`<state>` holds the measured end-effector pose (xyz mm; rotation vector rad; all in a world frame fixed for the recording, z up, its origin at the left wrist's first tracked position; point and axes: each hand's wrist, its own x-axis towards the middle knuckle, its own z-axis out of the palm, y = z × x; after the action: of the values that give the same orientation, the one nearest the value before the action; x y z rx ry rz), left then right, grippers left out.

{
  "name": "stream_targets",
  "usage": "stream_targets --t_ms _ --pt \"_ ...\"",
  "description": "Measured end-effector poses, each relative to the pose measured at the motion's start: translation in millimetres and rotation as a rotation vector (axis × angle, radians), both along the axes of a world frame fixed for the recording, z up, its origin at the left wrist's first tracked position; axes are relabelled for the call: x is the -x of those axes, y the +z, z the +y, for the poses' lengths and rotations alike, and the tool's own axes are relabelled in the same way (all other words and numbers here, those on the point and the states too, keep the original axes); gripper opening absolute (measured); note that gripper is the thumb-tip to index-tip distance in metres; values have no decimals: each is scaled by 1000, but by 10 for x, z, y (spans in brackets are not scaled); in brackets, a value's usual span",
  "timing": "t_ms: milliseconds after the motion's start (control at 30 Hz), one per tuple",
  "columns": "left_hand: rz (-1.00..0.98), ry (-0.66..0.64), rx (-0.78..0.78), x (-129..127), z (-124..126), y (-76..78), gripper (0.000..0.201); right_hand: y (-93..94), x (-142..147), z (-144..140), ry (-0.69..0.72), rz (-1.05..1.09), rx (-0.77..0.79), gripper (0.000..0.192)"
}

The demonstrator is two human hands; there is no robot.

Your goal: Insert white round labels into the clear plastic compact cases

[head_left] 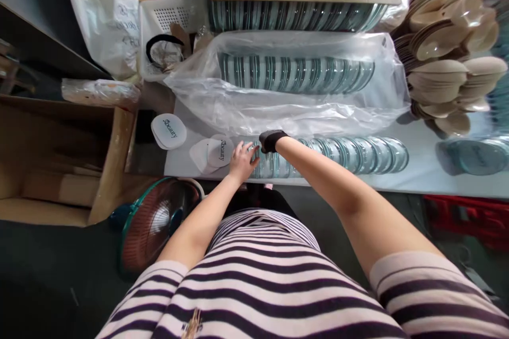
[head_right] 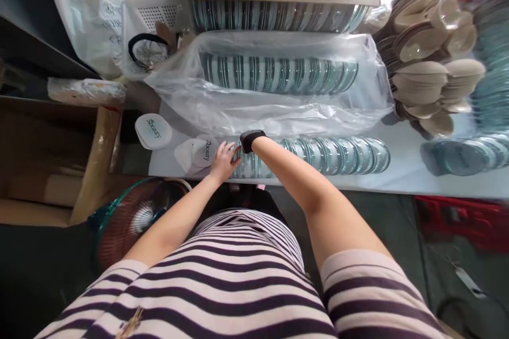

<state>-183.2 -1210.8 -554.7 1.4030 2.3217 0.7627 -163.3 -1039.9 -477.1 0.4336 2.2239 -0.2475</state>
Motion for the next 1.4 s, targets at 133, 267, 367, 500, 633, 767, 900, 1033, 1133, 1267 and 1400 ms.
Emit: stream_targets --t_ms 133,267,367,500,633,767,900,1033,1133,1267,1400 --pt "60 -16 68 -2 0 40 43 -15 -25 38 -5 -27 39 36" --pt "63 -20 94 5 4 56 43 23 -182 5 -20 87 46 30" --pt "78 -13 103 16 4 68 42 32 -504 -158 18 326 -29 33" --pt "83 -21 116 10 13 83 45 -134 -1139 -541 -116 417 -63 32" --pt "75 -25 126 1 26 80 45 -533 -1592 -902 -184 389 -18 37" --pt "88 -30 134 19 20 92 46 -866 -1710 -1075 -199 376 19 42" --pt "132 -24 188 -17 41 203 46 -805 -1762 -989 -213 395 18 45" --pt "198 -144 154 -187 165 313 53 -408 -1623 -450 -348 502 -171 48" --pt "189 -226 187 -309 285 308 62 -129 -1201 88 -357 389 -241 40" --pt "180 -249 225 -335 356 253 62 31 -542 455 -181 71 -45 38" --pt "188 -251 237 -294 355 243 63 85 -429 387 23 115 -83 33"
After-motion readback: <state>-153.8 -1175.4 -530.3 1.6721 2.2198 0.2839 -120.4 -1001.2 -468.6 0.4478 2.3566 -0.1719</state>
